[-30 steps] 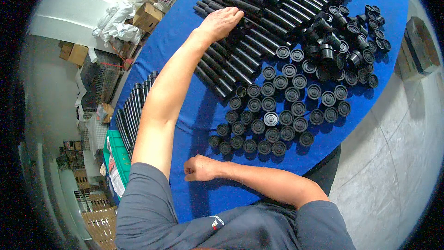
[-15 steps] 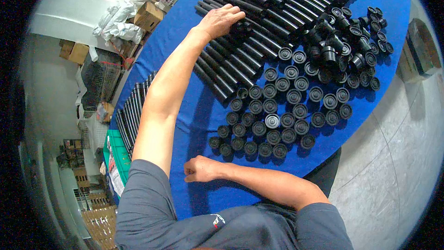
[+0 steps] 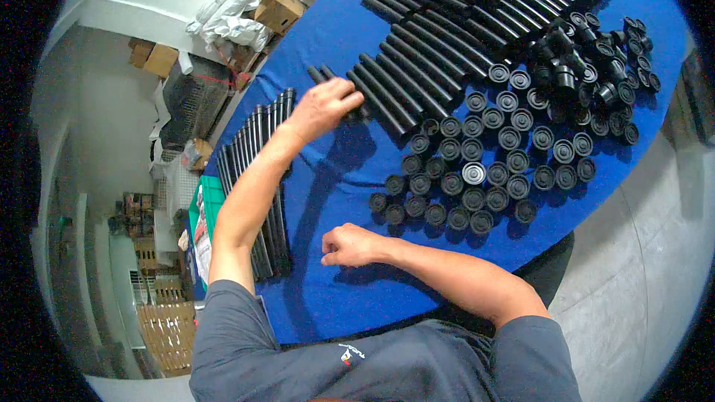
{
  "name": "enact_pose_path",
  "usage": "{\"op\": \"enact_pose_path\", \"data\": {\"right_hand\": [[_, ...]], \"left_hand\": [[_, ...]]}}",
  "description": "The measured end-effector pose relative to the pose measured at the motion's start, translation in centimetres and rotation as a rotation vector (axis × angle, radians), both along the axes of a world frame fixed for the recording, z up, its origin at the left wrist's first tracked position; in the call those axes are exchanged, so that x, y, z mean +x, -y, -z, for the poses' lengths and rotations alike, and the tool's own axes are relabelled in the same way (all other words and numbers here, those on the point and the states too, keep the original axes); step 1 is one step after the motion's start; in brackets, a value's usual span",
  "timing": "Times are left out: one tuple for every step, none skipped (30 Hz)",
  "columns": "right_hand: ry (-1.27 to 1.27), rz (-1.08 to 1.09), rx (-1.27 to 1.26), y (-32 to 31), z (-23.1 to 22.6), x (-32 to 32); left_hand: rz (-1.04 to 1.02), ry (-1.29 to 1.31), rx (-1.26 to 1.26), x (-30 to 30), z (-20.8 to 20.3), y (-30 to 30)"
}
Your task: Manually assemble black plastic tubes and end caps by pressing them together.
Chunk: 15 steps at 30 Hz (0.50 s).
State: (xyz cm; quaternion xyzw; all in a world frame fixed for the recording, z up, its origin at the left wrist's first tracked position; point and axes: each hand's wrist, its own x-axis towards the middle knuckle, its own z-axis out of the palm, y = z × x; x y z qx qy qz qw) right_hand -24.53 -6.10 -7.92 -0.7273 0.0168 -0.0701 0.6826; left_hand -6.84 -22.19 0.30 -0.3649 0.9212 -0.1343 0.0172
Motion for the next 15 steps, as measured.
{"op": "enact_pose_path", "data": {"right_hand": [[0.039, 0.032, -0.012, 0.1, -0.1, -0.3], [0.042, 0.023, -0.014, 0.3, -0.2, -0.4], [0.005, 0.008, -0.003, 0.4, -0.3, -0.3], [-0.033, -0.007, 0.008, 0.3, -0.4, -0.3], [0.057, 0.022, -0.019, 0.0, 0.2, 0.0], [0.057, 0.017, -0.02, -0.1, 0.4, 0.0], [0.046, 0.011, -0.012, 0.0, 0.2, 0.0], [0.035, 0.005, -0.004, 0.1, 0.0, 0.0], [0.021, -0.01, 0.017, 0.1, -0.2, -0.2], [0.022, -0.014, 0.014, 0.0, -0.1, -0.2], [0.012, -0.013, 0.019, 0.0, 0.0, -0.1], [0.003, -0.011, 0.023, -0.1, 0.0, -0.1], [0.001, -0.012, 0.022, -0.1, 0.0, -0.1], [0.0, -0.015, 0.034, -0.1, 0.0, -0.1], [0.0, -0.018, 0.048, -0.1, 0.0, -0.1]], "left_hand": [[-0.002, 0.019, 0.018, -0.3, 0.7, -1.2], [-0.009, 0.04, 0.037, -0.5, 1.3, -2.2], [-0.008, 0.038, 0.044, -0.7, 1.9, -3.0], [-0.006, 0.036, 0.052, -1.1, 2.4, -3.7], [0.006, 0.036, 0.045, -1.4, 2.9, -4.3], [0.017, 0.033, 0.005, -1.8, 3.3, -4.7], [0.031, 0.016, -0.018, -2.1, 3.4, -4.9], [0.046, 0.0, -0.04, -2.5, 3.5, -5.1], [0.071, -0.037, -0.089, -3.0, 3.7, -5.2], [0.098, -0.072, -0.139, -3.4, 3.9, -5.2], [0.074, -0.051, -0.154, -3.6, 4.2, -5.3], [0.071, -0.05, -0.157, -3.6, 4.2, -5.3], [0.018, -0.067, -0.139, -3.6, 4.4, -5.3], [-0.034, -0.084, -0.121, -3.7, 4.5, -5.3], [-0.046, -0.104, -0.121, -3.6, 4.7, -5.2]]}}
